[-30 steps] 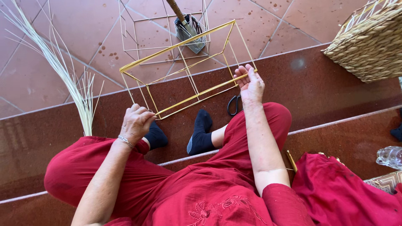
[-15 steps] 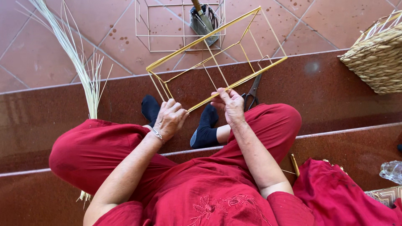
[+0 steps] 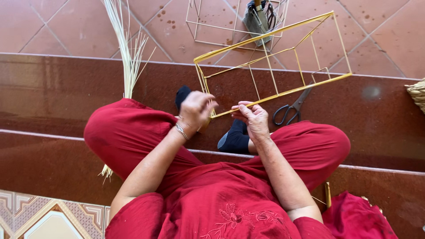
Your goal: The person sits on the floor and assembles a yellow wire frame structure. They use tape to secure the joints and shears to cut the tape, repeatedly wrapping and trimming the connections.
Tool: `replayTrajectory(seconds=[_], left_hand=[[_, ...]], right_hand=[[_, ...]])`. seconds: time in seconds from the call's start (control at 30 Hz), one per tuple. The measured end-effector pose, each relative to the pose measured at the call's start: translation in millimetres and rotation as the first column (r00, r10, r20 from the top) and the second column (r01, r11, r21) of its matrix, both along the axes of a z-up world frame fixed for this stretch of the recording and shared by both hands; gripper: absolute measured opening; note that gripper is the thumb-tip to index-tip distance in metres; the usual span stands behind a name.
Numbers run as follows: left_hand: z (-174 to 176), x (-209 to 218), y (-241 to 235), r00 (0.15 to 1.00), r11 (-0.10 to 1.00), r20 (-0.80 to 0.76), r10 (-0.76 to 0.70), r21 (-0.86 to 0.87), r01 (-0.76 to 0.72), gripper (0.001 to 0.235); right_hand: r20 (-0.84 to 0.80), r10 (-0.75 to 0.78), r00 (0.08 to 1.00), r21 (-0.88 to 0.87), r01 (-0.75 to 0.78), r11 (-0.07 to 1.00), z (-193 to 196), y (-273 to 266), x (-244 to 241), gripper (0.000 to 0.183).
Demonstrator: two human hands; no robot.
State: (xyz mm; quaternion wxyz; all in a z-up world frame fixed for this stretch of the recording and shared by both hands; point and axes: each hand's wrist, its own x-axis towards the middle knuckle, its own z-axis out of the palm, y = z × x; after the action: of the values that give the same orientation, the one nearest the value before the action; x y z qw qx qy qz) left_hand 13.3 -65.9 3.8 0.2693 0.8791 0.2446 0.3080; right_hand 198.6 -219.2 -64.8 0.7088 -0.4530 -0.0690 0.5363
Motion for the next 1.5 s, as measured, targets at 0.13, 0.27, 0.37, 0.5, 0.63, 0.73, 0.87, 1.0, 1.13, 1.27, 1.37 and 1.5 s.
replayTrajectory(seconds=[0.13, 0.27, 0.37, 0.5, 0.63, 0.73, 0.87, 1.0, 1.13, 1.27, 1.37, 1.5], left_hand=[[-26.2, -10.8, 40.7, 0.934, 0.737, -0.034, 0.355, -0.605, -0.301, 0.019], [-54.5, -14.9, 47.6, 0.936, 0.261, -0.049, 0.347, -0.954, -0.147, 0.025], [-66.4, -10.8, 45.5, 0.925, 0.189, 0.148, 0.351, -0.978, 0.085, 0.03], [-67.4, -6.5, 44.9, 0.914, 0.178, 0.138, 0.382, -0.981, 0.074, 0.043], [-63.6, -3.5, 45.1, 0.917, 0.211, 0.116, 0.383, -0.977, 0.036, 0.052], [-62.8, -0.1, 41.3, 0.912, 0.21, 0.126, 0.39, -0.977, 0.046, 0.052], [-62.3, 2.5, 36.4, 0.892, 0.236, 0.178, 0.415, -0.968, 0.083, 0.046], [-66.6, 4.5, 36.1, 0.908, 0.298, 0.161, 0.386, -0.954, 0.043, 0.038], [-75.4, 3.5, 35.2, 0.913, 0.384, 0.182, 0.364, -0.923, 0.031, 0.035], [-74.8, 5.9, 36.3, 0.919, 0.392, 0.155, 0.363, -0.92, 0.0, 0.034], [-67.6, 6.5, 34.2, 0.929, 0.398, 0.084, 0.36, -0.915, -0.071, 0.034], [-55.6, 7.1, 31.1, 0.942, 0.5, 0.002, 0.336, -0.848, -0.177, 0.029]], right_hand=[[0.012, -0.011, 1.0, 0.008, 0.011, 1.0, -4.0, -3.9, 5.3, 0.02], [0.015, -0.01, 1.0, 0.022, 0.01, 1.0, -5.2, -4.6, -1.6, 0.02], [0.039, -0.01, 0.999, -0.002, 0.01, 1.0, 2.4, -4.1, -1.0, 0.022], [0.193, 0.065, 0.979, -0.144, -0.037, 0.989, 34.9, -1.9, 0.0, 0.022], [0.629, 0.476, 0.614, -0.579, -0.038, 0.814, 82.9, -6.4, 6.0, 0.024], [0.875, 0.327, 0.358, -0.362, 0.034, 0.932, 103.6, 3.6, -2.3, 0.019], [0.995, 0.065, 0.079, -0.054, -0.127, 0.99, 100.7, 53.6, -12.2, 0.008], [0.986, 0.103, 0.13, -0.076, -0.198, 0.977, 84.9, 101.8, -22.5, 0.011], [0.965, 0.188, 0.181, -0.151, -0.204, 0.967, 71.7, 115.5, -27.7, 0.008], [0.954, 0.169, 0.249, -0.127, -0.176, 0.976, 58.8, 117.2, -24.6, 0.006], [0.817, 0.211, 0.537, -0.141, -0.168, 0.976, 45.6, 119.4, -15.9, 0.006], [0.571, 0.284, 0.77, -0.145, -0.246, 0.958, 30.1, 119.8, -6.8, 0.007]])
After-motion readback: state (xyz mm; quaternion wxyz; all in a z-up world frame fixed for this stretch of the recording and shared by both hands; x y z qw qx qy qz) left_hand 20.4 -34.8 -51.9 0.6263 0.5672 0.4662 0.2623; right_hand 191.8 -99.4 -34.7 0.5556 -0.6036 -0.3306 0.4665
